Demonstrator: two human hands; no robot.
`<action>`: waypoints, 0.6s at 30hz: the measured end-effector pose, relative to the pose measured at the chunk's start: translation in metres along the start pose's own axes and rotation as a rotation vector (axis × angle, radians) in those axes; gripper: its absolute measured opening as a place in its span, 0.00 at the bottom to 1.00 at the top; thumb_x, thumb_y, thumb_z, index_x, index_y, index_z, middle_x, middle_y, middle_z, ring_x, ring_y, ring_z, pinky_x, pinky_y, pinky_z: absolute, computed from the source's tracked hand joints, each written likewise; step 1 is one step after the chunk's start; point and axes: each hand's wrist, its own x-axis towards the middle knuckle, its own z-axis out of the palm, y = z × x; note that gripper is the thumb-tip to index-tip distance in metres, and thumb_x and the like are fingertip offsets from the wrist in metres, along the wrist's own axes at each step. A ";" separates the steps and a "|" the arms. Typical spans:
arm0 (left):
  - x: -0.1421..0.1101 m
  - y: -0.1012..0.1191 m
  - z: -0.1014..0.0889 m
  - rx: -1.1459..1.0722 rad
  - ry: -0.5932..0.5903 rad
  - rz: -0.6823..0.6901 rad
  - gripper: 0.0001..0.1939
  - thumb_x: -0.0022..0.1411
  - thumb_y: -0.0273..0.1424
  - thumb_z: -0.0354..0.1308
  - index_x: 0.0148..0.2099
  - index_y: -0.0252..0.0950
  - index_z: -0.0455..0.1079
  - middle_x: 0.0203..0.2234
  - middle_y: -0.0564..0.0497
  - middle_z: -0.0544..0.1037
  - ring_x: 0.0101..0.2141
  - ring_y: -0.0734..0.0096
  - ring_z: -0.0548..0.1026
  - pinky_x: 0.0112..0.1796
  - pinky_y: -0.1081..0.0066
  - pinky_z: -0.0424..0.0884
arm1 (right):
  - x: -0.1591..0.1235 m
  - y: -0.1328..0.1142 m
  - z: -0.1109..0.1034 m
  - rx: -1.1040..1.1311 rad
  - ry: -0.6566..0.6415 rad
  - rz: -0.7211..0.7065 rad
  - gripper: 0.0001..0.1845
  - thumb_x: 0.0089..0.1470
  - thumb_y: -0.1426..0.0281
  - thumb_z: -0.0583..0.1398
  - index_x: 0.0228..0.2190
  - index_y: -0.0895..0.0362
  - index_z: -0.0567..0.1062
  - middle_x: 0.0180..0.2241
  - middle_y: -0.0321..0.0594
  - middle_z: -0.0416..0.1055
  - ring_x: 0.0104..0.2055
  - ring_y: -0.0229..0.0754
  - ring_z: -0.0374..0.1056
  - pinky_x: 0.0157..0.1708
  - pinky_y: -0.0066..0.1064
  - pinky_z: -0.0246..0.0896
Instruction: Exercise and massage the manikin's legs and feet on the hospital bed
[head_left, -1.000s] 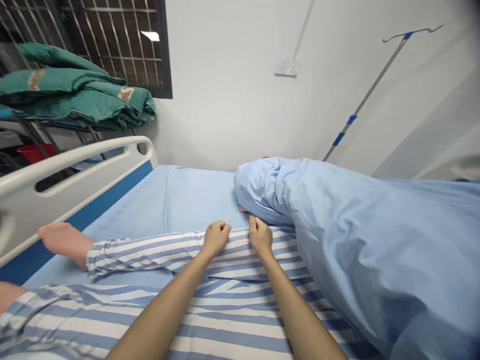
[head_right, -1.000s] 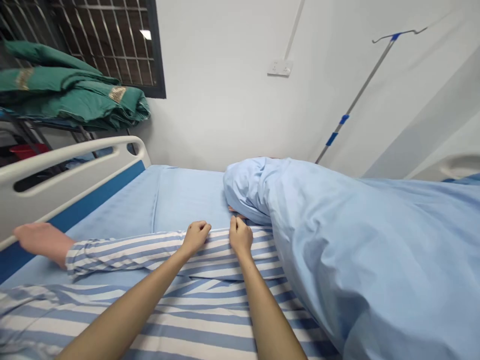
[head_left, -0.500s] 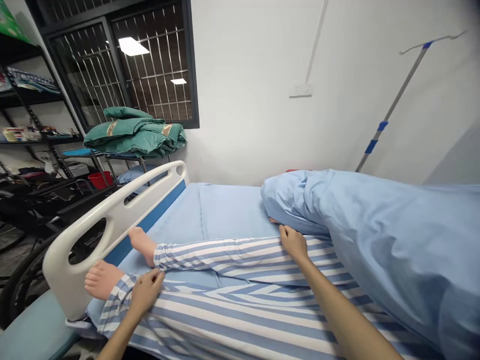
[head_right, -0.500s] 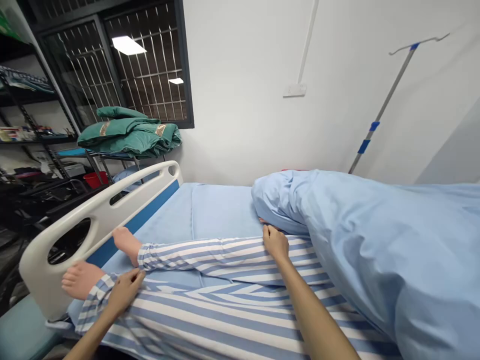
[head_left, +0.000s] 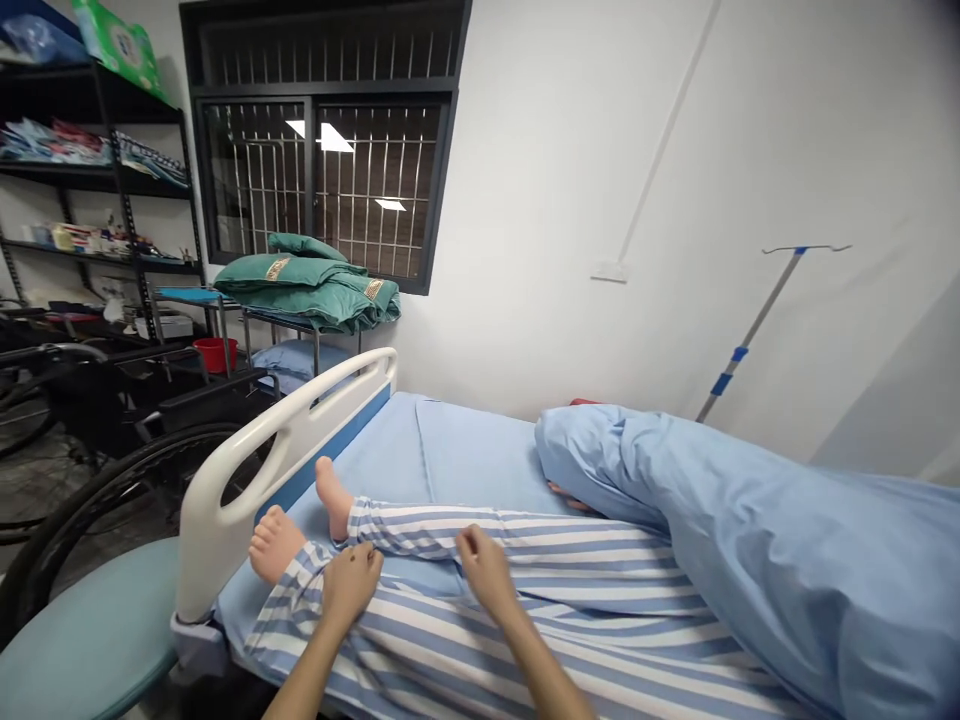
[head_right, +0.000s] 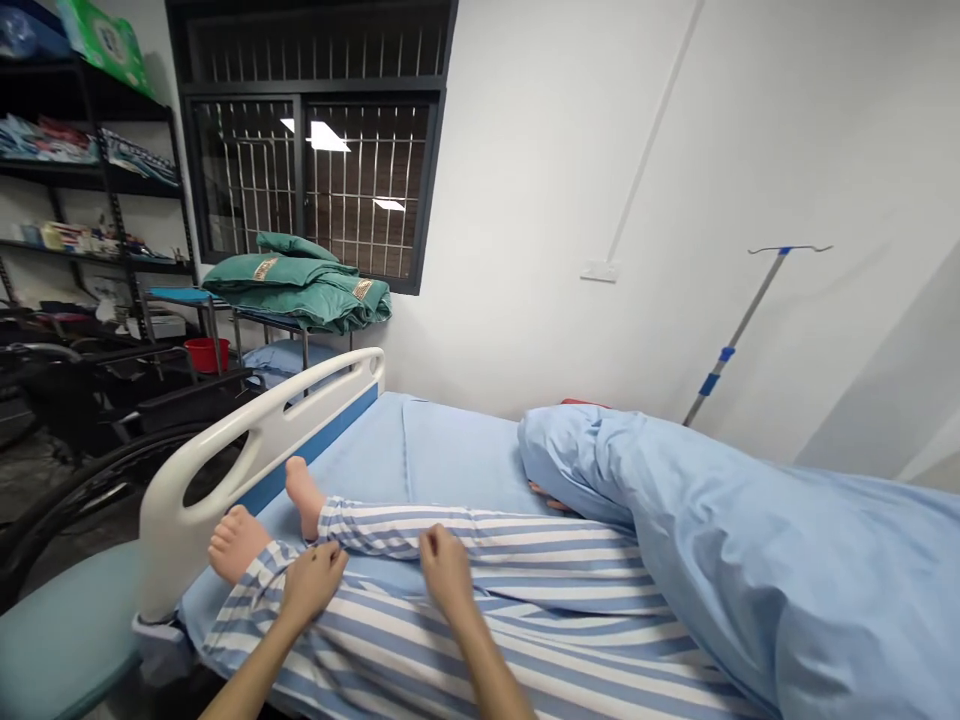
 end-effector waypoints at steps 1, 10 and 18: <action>-0.001 -0.001 -0.001 -0.010 -0.007 0.014 0.17 0.61 0.36 0.40 0.33 0.40 0.70 0.33 0.48 0.79 0.37 0.64 0.75 0.33 0.70 0.60 | -0.009 -0.023 0.020 0.055 -0.009 -0.048 0.14 0.57 0.65 0.48 0.25 0.57 0.67 0.23 0.37 0.69 0.27 0.38 0.64 0.28 0.27 0.50; -0.009 -0.013 0.004 -0.022 -0.035 0.128 0.19 0.64 0.36 0.38 0.45 0.39 0.69 0.37 0.46 0.78 0.39 0.64 0.74 0.38 0.68 0.63 | -0.044 -0.078 0.109 -0.070 0.100 -0.179 0.17 0.58 0.70 0.46 0.21 0.57 0.67 0.24 0.40 0.69 0.28 0.40 0.64 0.28 0.29 0.47; -0.004 -0.014 0.002 -0.257 -0.034 0.126 0.15 0.61 0.36 0.42 0.34 0.38 0.69 0.29 0.49 0.77 0.32 0.68 0.72 0.33 0.72 0.60 | -0.036 -0.077 0.106 -0.073 0.122 -0.113 0.16 0.55 0.72 0.48 0.19 0.57 0.68 0.21 0.39 0.70 0.24 0.38 0.64 0.25 0.29 0.44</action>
